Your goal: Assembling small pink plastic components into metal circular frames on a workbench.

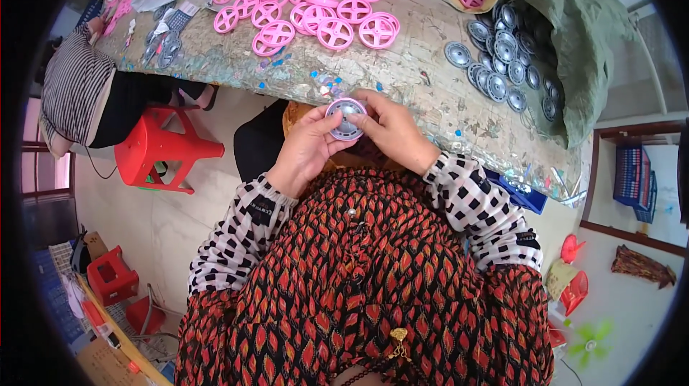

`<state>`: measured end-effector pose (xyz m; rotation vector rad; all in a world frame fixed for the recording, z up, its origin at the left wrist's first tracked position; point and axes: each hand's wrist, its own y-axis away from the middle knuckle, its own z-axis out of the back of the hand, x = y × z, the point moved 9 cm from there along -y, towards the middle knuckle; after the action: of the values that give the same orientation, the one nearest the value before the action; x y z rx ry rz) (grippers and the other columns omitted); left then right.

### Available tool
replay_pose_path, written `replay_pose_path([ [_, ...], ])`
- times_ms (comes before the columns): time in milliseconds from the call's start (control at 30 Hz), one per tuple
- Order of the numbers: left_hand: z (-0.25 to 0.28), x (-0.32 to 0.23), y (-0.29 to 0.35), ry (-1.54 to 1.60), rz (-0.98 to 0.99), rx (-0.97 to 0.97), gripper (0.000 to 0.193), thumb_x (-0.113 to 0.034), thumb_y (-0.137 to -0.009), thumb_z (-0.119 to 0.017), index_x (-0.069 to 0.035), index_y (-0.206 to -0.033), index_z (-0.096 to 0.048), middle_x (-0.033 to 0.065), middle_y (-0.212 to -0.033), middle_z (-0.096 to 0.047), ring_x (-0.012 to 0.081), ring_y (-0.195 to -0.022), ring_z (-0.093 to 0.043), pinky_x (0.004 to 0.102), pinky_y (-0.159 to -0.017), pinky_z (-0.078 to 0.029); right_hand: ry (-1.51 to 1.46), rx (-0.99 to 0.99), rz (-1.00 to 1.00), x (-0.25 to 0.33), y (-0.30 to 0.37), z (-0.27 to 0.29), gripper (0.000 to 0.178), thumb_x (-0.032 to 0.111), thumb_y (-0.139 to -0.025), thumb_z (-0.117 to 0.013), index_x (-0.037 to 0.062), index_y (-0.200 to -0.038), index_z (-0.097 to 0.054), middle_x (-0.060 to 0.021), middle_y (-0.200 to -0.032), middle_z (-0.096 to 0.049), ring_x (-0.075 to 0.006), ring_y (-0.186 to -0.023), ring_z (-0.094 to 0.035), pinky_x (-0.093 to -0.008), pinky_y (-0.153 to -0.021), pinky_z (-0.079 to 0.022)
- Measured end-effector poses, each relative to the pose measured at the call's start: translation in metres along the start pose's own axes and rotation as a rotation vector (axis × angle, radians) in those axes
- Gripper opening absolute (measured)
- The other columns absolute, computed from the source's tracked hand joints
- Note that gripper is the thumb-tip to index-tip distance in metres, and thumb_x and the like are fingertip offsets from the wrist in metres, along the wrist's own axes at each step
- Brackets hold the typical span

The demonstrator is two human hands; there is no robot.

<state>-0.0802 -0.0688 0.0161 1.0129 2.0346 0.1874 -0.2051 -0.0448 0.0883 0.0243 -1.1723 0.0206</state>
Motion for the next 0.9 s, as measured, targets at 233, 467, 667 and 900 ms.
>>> replay_pose_path([
  [233,-0.019,-0.022,0.009,0.124,-0.077,0.062,0.022,-0.008,-0.096,-0.058,-0.004,-0.117,-0.056,0.0083,-0.108,-0.065,0.0192,-0.104,-0.064,0.0365,-0.09,-0.055,-0.083,-0.088,0.019,0.003,0.003,0.012,0.039,0.009,-0.089,-0.068,0.0034,-0.126,-0.057,-0.0033,-0.097,-0.061,-0.0114,-0.08,-0.057,-0.0275,-0.073,-0.049],
  [467,-0.049,-0.038,0.018,-0.065,-0.16,0.151,0.022,-0.006,-0.094,-0.061,-0.003,-0.115,-0.057,0.0055,-0.105,-0.065,0.0109,-0.09,-0.064,0.0242,-0.083,-0.051,-0.226,-0.138,0.065,0.014,0.012,0.022,0.036,0.008,-0.09,-0.068,0.0018,-0.124,-0.057,-0.0009,-0.098,-0.063,-0.0094,-0.083,-0.058,-0.0245,-0.076,-0.049],
  [667,-0.054,-0.053,0.021,-0.443,-0.328,0.171,0.016,-0.004,-0.093,-0.061,-0.002,-0.109,-0.058,0.0043,-0.102,-0.066,0.0093,-0.092,-0.062,0.0241,-0.082,-0.049,-0.213,-0.048,0.07,0.021,0.021,0.024,0.031,0.007,-0.092,-0.065,0.0002,-0.122,-0.058,-0.0024,-0.1,-0.065,-0.0083,-0.09,-0.06,-0.0236,-0.079,-0.05],
  [900,-0.049,-0.046,0.024,-0.509,-0.412,0.146,0.011,-0.003,-0.091,-0.063,-0.002,-0.101,-0.06,0.0019,-0.093,-0.067,0.0076,-0.085,-0.063,0.0229,-0.078,-0.049,-0.325,-0.001,-0.047,0.009,0.023,0.012,0.025,0.009,-0.092,-0.066,-0.001,-0.114,-0.062,-0.0025,-0.099,-0.067,-0.0077,-0.09,-0.06,-0.0244,-0.079,-0.051],
])
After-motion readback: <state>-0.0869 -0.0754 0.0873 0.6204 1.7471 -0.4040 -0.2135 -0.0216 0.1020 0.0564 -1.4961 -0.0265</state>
